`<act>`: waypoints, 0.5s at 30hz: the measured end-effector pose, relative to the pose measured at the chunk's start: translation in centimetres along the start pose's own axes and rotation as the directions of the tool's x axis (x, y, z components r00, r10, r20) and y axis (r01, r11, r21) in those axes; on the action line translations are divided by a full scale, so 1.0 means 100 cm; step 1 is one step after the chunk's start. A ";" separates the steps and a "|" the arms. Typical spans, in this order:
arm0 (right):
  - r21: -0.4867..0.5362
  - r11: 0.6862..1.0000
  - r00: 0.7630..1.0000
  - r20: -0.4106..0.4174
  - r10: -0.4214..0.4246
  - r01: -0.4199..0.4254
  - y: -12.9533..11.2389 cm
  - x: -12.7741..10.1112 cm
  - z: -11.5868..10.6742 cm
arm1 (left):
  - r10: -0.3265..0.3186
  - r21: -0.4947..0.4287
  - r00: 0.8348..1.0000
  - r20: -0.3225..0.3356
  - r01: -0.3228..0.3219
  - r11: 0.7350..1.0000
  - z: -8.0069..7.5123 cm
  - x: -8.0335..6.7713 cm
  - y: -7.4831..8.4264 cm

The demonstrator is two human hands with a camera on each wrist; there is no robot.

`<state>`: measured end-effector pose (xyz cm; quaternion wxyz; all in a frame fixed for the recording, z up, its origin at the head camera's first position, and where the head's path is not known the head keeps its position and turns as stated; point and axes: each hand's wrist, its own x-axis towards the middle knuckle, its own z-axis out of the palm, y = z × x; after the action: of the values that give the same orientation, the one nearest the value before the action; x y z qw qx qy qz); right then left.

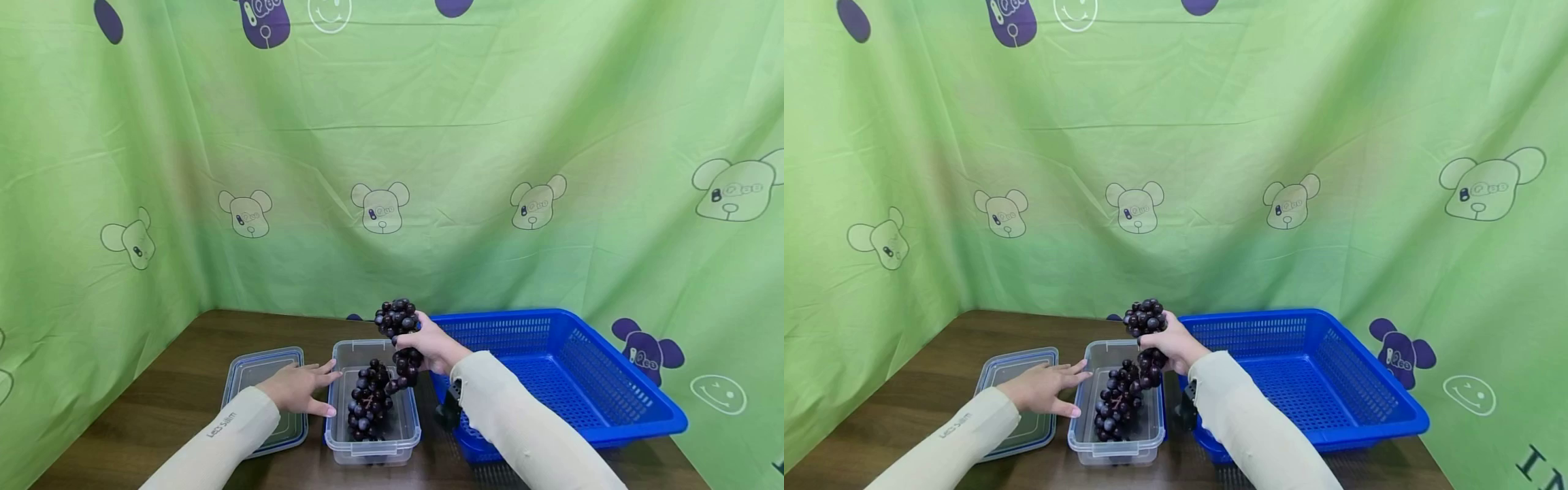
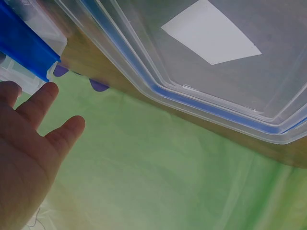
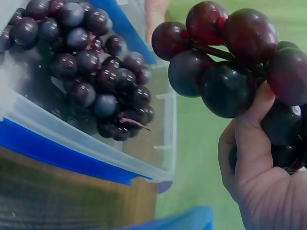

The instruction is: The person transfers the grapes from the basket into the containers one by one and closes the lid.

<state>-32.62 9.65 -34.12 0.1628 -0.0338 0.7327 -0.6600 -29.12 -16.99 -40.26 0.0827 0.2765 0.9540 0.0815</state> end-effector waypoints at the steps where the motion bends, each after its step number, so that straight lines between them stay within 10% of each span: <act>1: -0.007 1.000 1.000 -0.003 0.003 -0.003 0.002 0.000 0.002 | 0.000 0.003 1.000 -0.001 0.000 1.000 0.000 0.000 0.000; 15: -0.058 0.998 1.000 -0.018 -0.013 0.012 0.022 -0.004 0.015 | -0.008 -0.004 1.000 0.003 0.008 1.000 -0.001 0.001 -0.001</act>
<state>-31.46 8.64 -36.28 0.1508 -0.0369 0.7527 -0.6397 -29.24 -17.00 -40.21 0.0849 0.2727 0.9548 0.0829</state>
